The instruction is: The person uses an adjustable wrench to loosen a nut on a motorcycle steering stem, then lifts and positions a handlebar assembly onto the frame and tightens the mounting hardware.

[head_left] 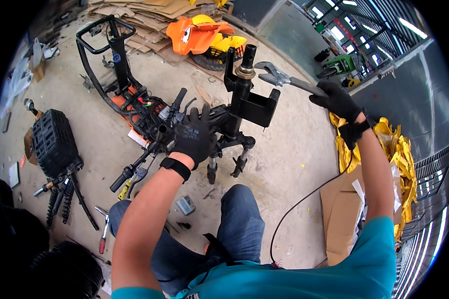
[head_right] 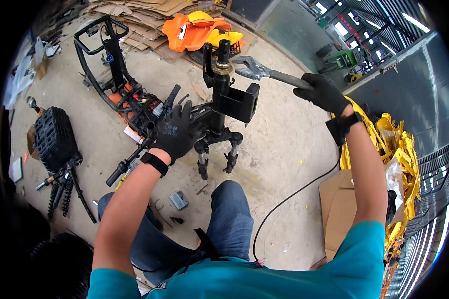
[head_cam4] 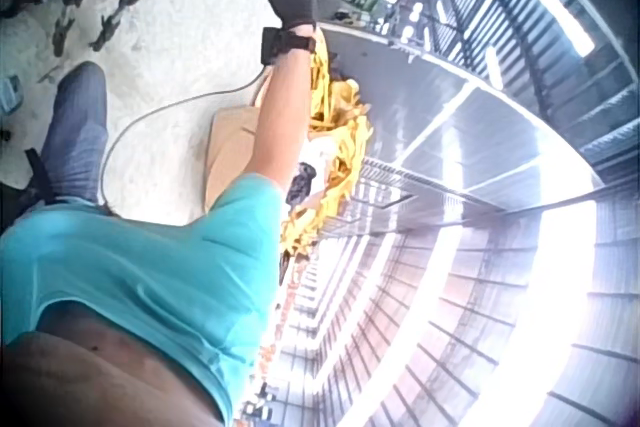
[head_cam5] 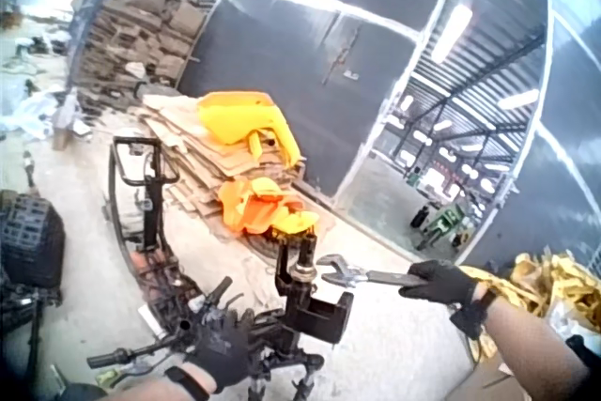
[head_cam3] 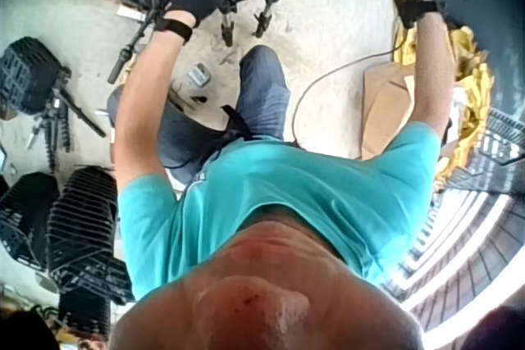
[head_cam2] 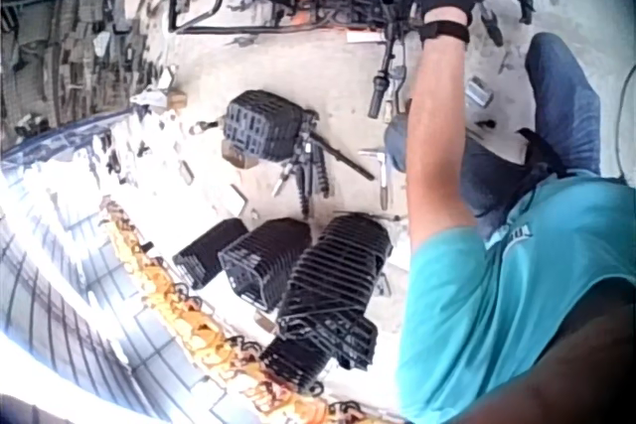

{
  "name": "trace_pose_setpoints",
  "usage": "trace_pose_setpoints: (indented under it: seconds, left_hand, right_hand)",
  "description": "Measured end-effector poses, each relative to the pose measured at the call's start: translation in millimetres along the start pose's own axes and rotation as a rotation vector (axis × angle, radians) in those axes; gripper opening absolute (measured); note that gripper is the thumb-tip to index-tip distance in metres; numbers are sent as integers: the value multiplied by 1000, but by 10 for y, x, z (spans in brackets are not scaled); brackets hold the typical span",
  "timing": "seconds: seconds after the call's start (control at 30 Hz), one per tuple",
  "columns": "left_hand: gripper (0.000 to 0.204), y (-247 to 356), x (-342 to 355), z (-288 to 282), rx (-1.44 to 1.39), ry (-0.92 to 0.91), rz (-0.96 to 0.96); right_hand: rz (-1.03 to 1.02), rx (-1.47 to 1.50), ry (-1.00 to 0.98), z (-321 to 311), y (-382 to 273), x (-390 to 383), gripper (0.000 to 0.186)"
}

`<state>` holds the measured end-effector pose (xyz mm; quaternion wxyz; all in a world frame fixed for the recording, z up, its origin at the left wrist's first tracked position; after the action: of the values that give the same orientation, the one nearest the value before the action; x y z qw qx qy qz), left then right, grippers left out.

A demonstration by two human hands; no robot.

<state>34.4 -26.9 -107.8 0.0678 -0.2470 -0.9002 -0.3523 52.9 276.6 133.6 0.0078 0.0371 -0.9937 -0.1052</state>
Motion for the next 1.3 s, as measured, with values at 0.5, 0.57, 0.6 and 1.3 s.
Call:
trace_pose_setpoints:
  seconds: [0.5, 0.57, 0.6, 1.3]
  left_hand:
    - [78, 14, -36, -33, 43, -37, -43]
    - [79, -28, -38, -39, 20, -89, -63]
    - [80, -35, -27, -27, 7, -115, -67]
    - [86, -55, -37, -31, 33, -204, -96]
  right_hand:
    - [-125, -75, -130, -121, -123, 544, 25]
    - [-149, -87, -139, -130, -181, 511, 23]
    - [-141, -69, -144, -122, -168, 502, 23]
    - [-268, -153, 12, -167, -6, 577, 21]
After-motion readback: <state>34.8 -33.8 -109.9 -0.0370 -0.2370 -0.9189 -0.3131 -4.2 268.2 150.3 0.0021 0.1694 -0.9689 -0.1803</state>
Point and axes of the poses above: each hand's wrist, its own x-axis towards the middle knuckle, its own z-axis out of the palm, y = z × x, the point moved 6 cm from there along x, towards the middle knuckle, and after that the axes turned 12 degrees about -x, right-handed, at the moved point
